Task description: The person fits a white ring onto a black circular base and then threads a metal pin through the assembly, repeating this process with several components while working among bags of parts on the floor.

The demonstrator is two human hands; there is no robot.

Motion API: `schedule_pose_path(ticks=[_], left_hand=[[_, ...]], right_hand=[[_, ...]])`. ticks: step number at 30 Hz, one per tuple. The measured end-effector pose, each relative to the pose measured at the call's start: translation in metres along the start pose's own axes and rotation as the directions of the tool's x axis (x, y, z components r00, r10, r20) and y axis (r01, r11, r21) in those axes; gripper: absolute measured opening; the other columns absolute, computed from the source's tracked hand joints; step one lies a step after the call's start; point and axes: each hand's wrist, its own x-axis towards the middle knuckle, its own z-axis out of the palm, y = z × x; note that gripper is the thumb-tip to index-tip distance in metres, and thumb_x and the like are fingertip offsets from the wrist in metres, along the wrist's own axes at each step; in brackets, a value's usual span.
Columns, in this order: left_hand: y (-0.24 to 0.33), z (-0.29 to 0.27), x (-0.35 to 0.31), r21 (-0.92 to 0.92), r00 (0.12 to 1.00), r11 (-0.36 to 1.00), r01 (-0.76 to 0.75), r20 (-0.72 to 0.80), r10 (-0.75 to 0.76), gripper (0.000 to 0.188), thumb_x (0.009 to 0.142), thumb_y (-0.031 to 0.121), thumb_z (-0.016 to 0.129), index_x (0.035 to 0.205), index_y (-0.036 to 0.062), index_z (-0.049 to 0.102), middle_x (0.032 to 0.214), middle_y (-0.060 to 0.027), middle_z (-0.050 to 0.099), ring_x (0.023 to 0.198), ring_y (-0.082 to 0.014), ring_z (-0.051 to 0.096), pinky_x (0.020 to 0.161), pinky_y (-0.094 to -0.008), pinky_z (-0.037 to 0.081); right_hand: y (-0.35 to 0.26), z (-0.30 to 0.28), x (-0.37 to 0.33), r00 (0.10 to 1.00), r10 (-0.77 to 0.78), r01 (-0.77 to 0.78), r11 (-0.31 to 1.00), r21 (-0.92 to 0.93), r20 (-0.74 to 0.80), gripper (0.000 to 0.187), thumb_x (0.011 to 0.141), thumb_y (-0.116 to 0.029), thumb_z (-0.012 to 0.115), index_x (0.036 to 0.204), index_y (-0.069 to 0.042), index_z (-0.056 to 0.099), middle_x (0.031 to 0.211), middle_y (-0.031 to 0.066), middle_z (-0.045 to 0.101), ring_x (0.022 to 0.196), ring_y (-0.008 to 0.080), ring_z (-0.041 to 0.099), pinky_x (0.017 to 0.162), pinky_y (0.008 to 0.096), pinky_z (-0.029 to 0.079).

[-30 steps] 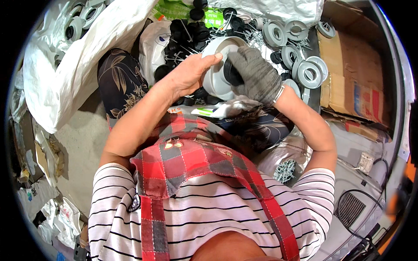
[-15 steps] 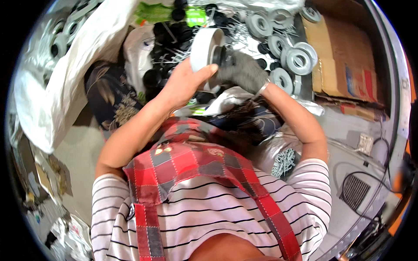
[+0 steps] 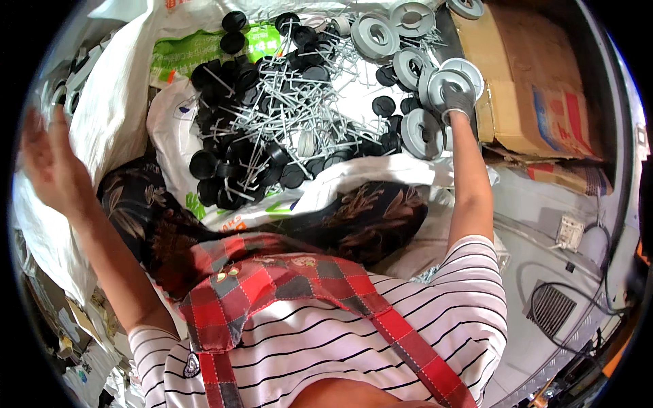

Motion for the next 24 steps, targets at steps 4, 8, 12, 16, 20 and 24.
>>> schedule_pose_path(ticks=[4,8,12,16,20,24], left_hand=[[0.012,0.058,-0.057,-0.223,0.936,0.927,0.303,0.254,-0.245,0.045,0.09,0.006,0.052,0.132,-0.003,0.039,0.135,-0.0157,0.042,0.125,-0.0233,0.041,0.104,-0.0346,0.031],[-0.002,0.094,-0.079,-0.157,0.856,0.904,0.398,0.418,-0.304,0.048,0.087,0.004,0.056,0.132,0.0007,0.041,0.131,-0.0134,0.046,0.12,-0.021,0.046,0.102,-0.0332,0.034],[-0.006,0.107,-0.07,-0.032,0.825,0.94,0.34,0.491,-0.281,0.048,0.086,0.006,0.058,0.131,0.0026,0.043,0.128,-0.0125,0.049,0.117,-0.0202,0.048,0.099,-0.0323,0.037],[-0.01,0.131,-0.069,-0.094,0.808,0.932,0.349,0.534,-0.249,0.048,0.086,0.007,0.058,0.131,0.0035,0.043,0.127,-0.0117,0.051,0.115,-0.0202,0.051,0.097,-0.0324,0.039],[-0.019,0.126,-0.075,-0.013,0.785,0.937,0.35,0.55,-0.285,0.048,0.086,0.007,0.058,0.131,0.0035,0.044,0.127,-0.0112,0.051,0.113,-0.0202,0.052,0.096,-0.0328,0.041],[-0.018,0.125,-0.075,-0.048,0.742,0.865,0.5,0.538,-0.399,0.048,0.085,0.004,0.059,0.13,0.0028,0.044,0.126,-0.0114,0.052,0.112,-0.0196,0.053,0.094,-0.0315,0.042]], right_hand=[[0.085,0.011,0.073,0.912,0.325,-0.402,0.832,0.383,0.252,0.1,0.063,-0.067,0.063,0.116,0.016,0.045,0.113,0.0229,0.056,0.1,0.03,0.056,0.084,0.0355,0.045],[0.119,0.051,0.097,0.951,0.13,-0.245,0.869,0.429,0.279,0.059,0.079,-0.043,0.06,0.12,-0.001,0.053,0.112,0.0175,0.057,0.098,0.0273,0.056,0.086,0.0357,0.044],[0.065,0.069,0.046,0.878,0.069,-0.423,0.572,0.703,0.473,0.044,0.07,-0.023,0.073,0.11,-0.013,0.059,0.087,0.0055,0.063,0.072,0.0197,0.059,0.058,0.0367,0.048],[0.031,0.07,-0.004,0.623,-0.189,-0.378,0.776,0.504,0.759,0.039,0.07,-0.019,0.072,0.106,-0.009,0.061,0.079,0.0021,0.06,0.056,0.0124,0.052,0.049,0.0285,0.043],[-0.042,0.057,-0.076,0.198,-0.682,0.478,0.694,0.538,0.704,0.058,0.078,-0.031,0.069,0.126,-0.007,0.048,0.106,0.011,0.061,0.093,0.0133,0.058,0.083,0.0247,0.045],[-0.111,-0.006,-0.047,0.532,-0.652,0.423,0.758,0.497,0.541,0.04,0.083,-0.035,0.06,0.108,-0.003,0.06,0.105,0.013,0.064,0.095,0.0211,0.062,0.081,0.0297,0.047]])
